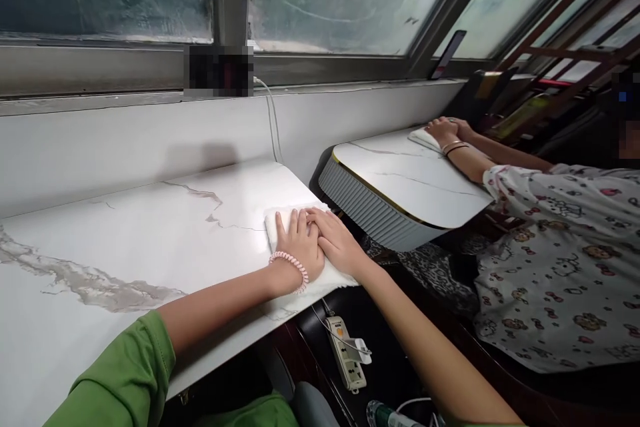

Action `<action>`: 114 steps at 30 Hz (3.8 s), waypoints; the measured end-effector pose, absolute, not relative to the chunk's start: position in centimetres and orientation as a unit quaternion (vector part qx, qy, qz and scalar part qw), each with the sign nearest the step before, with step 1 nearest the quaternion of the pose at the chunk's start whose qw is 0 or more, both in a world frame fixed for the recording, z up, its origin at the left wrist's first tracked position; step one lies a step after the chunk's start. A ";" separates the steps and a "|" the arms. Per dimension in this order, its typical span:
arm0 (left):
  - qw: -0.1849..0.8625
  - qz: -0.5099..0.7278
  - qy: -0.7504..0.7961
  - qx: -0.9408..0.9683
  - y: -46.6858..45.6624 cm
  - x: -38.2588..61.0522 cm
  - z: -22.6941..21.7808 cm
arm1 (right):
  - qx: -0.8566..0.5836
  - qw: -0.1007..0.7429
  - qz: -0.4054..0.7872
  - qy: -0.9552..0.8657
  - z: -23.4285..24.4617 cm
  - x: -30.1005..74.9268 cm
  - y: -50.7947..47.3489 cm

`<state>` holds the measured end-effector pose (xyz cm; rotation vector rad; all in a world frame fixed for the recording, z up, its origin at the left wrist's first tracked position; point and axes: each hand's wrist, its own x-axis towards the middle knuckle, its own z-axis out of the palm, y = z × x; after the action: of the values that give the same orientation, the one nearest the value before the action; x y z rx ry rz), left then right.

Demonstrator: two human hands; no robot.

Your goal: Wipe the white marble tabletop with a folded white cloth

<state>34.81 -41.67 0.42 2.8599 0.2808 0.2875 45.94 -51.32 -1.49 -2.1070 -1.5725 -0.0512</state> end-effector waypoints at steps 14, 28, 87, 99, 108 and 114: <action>0.124 0.126 0.218 0.960 -32.2 42.8 0.1 | -0.741 0.275 -0.005 -0.613 -0.6 53.6 -39.0; 0.088 0.151 0.253 0.952 -25.9 47.6 -0.1 | -0.732 0.297 -0.020 -0.613 -1.0 58.6 -32.1; 0.055 0.083 0.221 0.970 -20.8 37.2 0.4 | -0.768 0.251 -0.035 -0.588 -1.1 47.7 -27.9; 0.038 0.058 0.185 0.980 -30.4 29.1 0.8 | -0.751 0.201 -0.021 -0.628 -1.1 40.7 -38.7; 0.042 0.018 0.092 0.995 -37.8 21.6 1.9 | -0.740 0.199 -0.051 -0.640 -0.9 32.7 -47.8; 0.051 0.000 0.081 0.995 -37.6 20.1 2.1 | -0.758 0.198 -0.044 -0.620 -0.5 30.7 -47.8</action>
<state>20.10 -37.58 2.13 3.0296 0.2451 0.0014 30.69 -47.82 -0.53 -2.1213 -1.7343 -0.1227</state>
